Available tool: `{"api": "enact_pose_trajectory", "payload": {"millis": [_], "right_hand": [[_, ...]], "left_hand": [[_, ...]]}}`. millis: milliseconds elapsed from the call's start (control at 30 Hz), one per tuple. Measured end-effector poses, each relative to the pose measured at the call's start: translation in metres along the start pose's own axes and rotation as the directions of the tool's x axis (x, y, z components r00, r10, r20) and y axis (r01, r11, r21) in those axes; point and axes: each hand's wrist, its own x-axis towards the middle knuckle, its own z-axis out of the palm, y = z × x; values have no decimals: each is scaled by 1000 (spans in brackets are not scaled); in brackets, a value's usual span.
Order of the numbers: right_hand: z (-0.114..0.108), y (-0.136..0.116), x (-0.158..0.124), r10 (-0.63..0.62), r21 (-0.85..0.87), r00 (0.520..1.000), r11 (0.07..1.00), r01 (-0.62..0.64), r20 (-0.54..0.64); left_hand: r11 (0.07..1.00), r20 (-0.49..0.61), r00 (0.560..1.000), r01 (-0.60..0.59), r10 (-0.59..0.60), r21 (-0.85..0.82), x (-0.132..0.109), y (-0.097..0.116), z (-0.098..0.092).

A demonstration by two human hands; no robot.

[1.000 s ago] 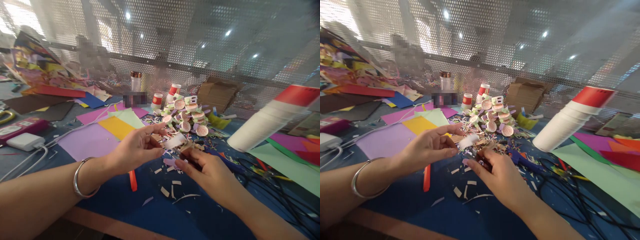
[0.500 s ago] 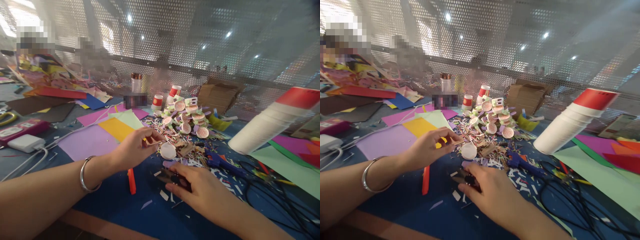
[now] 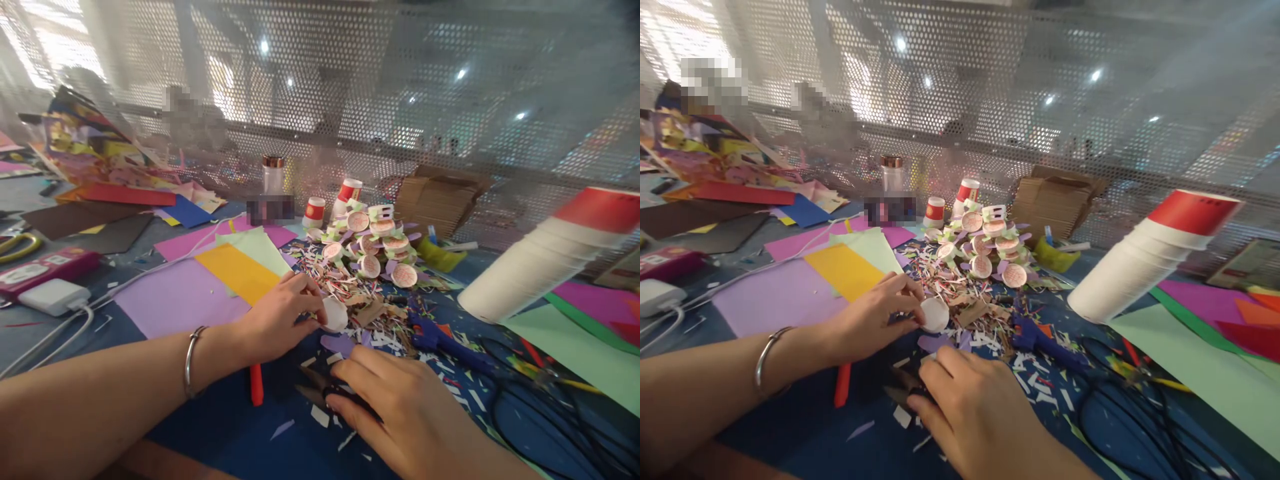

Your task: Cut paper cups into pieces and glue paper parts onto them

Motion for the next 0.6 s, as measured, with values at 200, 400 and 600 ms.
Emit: {"api": "enact_pose_trajectory", "payload": {"millis": [200,400,600], "right_hand": [[-1,17,1,34,34,976,999,-28,-216],[-7,32,2,280,267,909,943,-200,-307],[-7,33,9,401,471,908,828,-304,-120]], "left_hand": [[993,-19,998,57,-59,-104,-5,12,-3],[976,54,993,111,-103,-188,-19,30,-14],[977,160,987,15,20,-213,-20,39,-18]]}}
